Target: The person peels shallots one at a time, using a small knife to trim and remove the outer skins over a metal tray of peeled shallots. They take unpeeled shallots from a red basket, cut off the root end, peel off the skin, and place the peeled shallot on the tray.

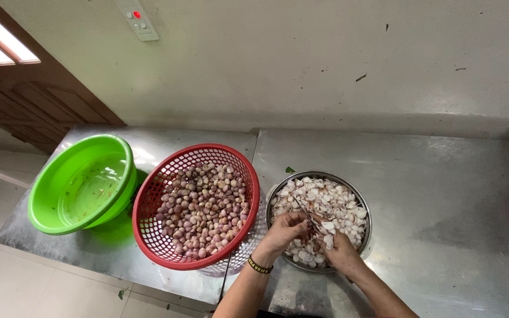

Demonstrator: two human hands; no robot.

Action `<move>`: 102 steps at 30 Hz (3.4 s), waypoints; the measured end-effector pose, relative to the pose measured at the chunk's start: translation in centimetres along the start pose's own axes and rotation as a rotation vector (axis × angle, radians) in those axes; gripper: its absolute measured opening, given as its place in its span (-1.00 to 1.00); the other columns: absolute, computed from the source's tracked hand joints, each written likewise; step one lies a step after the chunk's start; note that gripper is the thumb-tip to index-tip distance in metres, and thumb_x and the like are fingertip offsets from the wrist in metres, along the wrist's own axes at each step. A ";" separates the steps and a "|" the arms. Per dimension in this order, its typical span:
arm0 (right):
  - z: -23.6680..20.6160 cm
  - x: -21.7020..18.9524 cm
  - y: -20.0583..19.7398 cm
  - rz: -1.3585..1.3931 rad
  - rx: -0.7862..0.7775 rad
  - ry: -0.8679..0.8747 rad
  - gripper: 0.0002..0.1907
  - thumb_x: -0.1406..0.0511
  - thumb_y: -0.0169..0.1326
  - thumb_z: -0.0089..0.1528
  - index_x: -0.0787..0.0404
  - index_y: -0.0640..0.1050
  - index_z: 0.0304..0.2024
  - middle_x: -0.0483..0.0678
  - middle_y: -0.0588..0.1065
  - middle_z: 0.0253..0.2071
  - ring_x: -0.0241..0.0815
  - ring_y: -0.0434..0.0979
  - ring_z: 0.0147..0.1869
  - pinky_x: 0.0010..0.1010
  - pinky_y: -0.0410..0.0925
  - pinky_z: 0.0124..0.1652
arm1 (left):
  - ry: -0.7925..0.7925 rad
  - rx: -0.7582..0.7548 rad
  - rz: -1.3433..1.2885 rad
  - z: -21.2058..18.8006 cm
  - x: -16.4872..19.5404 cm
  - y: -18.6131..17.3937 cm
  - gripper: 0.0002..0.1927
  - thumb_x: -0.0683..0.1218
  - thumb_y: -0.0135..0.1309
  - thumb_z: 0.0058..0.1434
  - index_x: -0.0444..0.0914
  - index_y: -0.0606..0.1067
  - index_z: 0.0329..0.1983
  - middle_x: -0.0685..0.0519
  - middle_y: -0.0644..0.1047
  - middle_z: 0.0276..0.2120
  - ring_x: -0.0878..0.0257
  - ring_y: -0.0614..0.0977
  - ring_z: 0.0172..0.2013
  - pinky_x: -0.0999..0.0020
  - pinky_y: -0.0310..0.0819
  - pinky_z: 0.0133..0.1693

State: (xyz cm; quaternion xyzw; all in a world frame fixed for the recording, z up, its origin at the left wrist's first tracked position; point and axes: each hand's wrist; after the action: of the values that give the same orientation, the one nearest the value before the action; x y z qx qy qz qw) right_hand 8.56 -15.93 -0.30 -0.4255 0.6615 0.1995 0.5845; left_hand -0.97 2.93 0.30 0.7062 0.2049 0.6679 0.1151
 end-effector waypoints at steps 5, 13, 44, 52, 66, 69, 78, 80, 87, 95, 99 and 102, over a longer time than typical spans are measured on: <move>1.3 0.4 -0.2 0.058 0.010 0.053 -0.77 0.29 0.03 0.35 0.37 0.58 -0.13 -0.09 0.51 -0.51 -0.29 0.44 -0.47 -0.38 0.34 -0.41 | -0.067 0.062 -0.155 0.3 -0.2 -0.1 -0.75 -0.12 0.14 0.36 -0.34 0.52 0.03 0.08 0.62 -0.25 0.36 0.62 -0.34 0.46 0.55 -0.28; 0.4 0.3 -0.6 0.160 -0.051 0.204 -0.70 0.28 -0.07 0.38 0.33 0.59 -0.32 -0.14 0.37 -0.72 -0.30 0.23 -0.68 -0.38 0.16 -0.60 | -0.002 0.136 -0.095 1.2 0.6 -1.0 -0.72 -0.12 0.14 0.34 -0.29 0.53 0.08 0.12 0.62 -0.26 0.40 0.59 -0.37 0.50 0.50 -0.32; 1.1 -0.9 -0.9 0.374 -0.067 0.166 -0.67 0.29 -0.11 0.39 0.36 0.61 -0.29 -0.09 0.42 -0.70 -0.30 0.24 -0.69 -0.39 0.21 -0.63 | -0.014 0.115 -0.211 1.8 1.2 -0.7 -0.77 -0.07 0.20 0.37 -0.29 0.56 -0.01 0.13 0.60 -0.32 0.39 0.58 -0.36 0.49 0.47 -0.29; 1.2 0.4 -1.0 0.132 -0.076 0.100 -0.74 0.29 0.00 0.35 0.28 0.65 -0.31 -0.15 0.33 -0.74 -0.33 0.22 -0.69 -0.41 0.14 -0.62 | 0.079 0.035 0.148 1.4 1.7 -1.0 -0.73 -0.01 0.16 0.40 -0.33 0.58 -0.05 0.14 0.58 -0.36 0.41 0.56 -0.38 0.52 0.48 -0.30; 1.8 -0.1 -0.3 0.163 -0.003 0.141 -0.72 0.29 -0.02 0.37 0.28 0.63 -0.33 -0.12 0.41 -0.70 -0.32 0.28 -0.67 -0.42 0.17 -0.60 | -0.103 0.120 -0.245 1.3 0.1 0.0 -0.78 -0.08 0.11 0.36 -0.26 0.56 -0.01 0.10 0.63 -0.29 0.35 0.61 -0.36 0.45 0.51 -0.31; 1.2 -0.5 -0.6 0.402 -0.109 0.133 -0.71 0.30 -0.05 0.39 0.36 0.57 -0.33 -0.11 0.34 -0.73 -0.31 0.18 -0.71 -0.42 0.13 -0.64 | -0.038 0.164 -0.175 1.6 0.5 -0.4 -0.82 -0.12 0.14 0.37 -0.29 0.56 -0.03 0.11 0.62 -0.29 0.35 0.61 -0.35 0.47 0.50 -0.29; 1.1 -0.4 -1.1 0.179 -0.116 0.111 -0.70 0.28 -0.06 0.39 0.29 0.63 -0.31 -0.13 0.38 -0.70 -0.34 0.23 -0.68 -0.43 0.17 -0.60 | 0.062 0.064 0.192 1.4 0.6 -0.4 -0.71 -0.02 0.11 0.44 -0.35 0.59 0.01 0.16 0.58 -0.36 0.43 0.54 -0.37 0.52 0.46 -0.30; 1.2 -0.1 -0.9 0.249 -0.140 0.073 -0.70 0.28 -0.06 0.39 0.31 0.59 -0.34 -0.12 0.35 -0.72 -0.33 0.24 -0.68 -0.42 0.20 -0.60 | 0.017 0.031 0.099 1.1 0.6 -0.3 -0.70 0.00 0.10 0.43 -0.33 0.58 0.01 0.15 0.58 -0.37 0.41 0.54 -0.41 0.49 0.47 -0.34; 1.7 -0.1 -0.4 0.203 -0.108 -0.034 -0.70 0.31 -0.06 0.40 0.30 0.55 -0.39 -0.13 0.36 -0.73 -0.32 0.26 -0.68 -0.41 0.17 -0.60 | -0.067 0.036 -0.058 0.8 0.2 0.1 -0.75 0.02 0.10 0.44 -0.28 0.55 -0.10 0.15 0.59 -0.35 0.41 0.55 -0.41 0.48 0.49 -0.33; 1.3 -0.7 -0.4 0.235 -0.052 0.041 -0.71 0.32 -0.02 0.35 0.28 0.65 -0.38 -0.12 0.39 -0.75 -0.31 0.26 -0.70 -0.41 0.16 -0.62 | -0.011 0.113 -0.141 1.1 0.4 -0.5 -0.83 -0.06 0.15 0.37 -0.26 0.57 -0.10 0.16 0.59 -0.35 0.42 0.53 -0.41 0.51 0.42 -0.35; 0.3 -0.2 -1.1 0.182 -0.105 0.093 -0.68 0.31 -0.03 0.37 0.32 0.65 -0.39 -0.12 0.35 -0.75 -0.30 0.24 -0.71 -0.41 0.15 -0.64 | 0.023 0.085 -0.026 1.4 1.2 -1.1 -0.80 -0.05 0.14 0.39 -0.29 0.58 -0.11 0.15 0.57 -0.41 0.42 0.52 -0.44 0.51 0.43 -0.37; 0.3 0.1 -1.3 0.247 -0.094 0.177 -0.75 0.32 -0.04 0.37 0.32 0.56 -0.33 -0.11 0.40 -0.72 -0.30 0.26 -0.69 -0.40 0.14 -0.63 | 0.045 0.062 0.144 1.2 1.5 -1.4 -0.82 -0.08 0.11 0.41 -0.31 0.58 -0.11 0.15 0.57 -0.41 0.41 0.54 -0.42 0.51 0.47 -0.33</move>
State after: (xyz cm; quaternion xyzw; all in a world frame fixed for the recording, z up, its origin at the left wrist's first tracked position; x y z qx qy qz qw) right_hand 9.76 -16.46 -0.14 -0.3836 0.7477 0.2623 0.4744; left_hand 0.12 4.98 0.97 0.7072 0.1764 0.6834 0.0402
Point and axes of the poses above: each hand's wrist, its own z-axis towards the middle knuckle, its own y-axis out of the palm, x = y × z
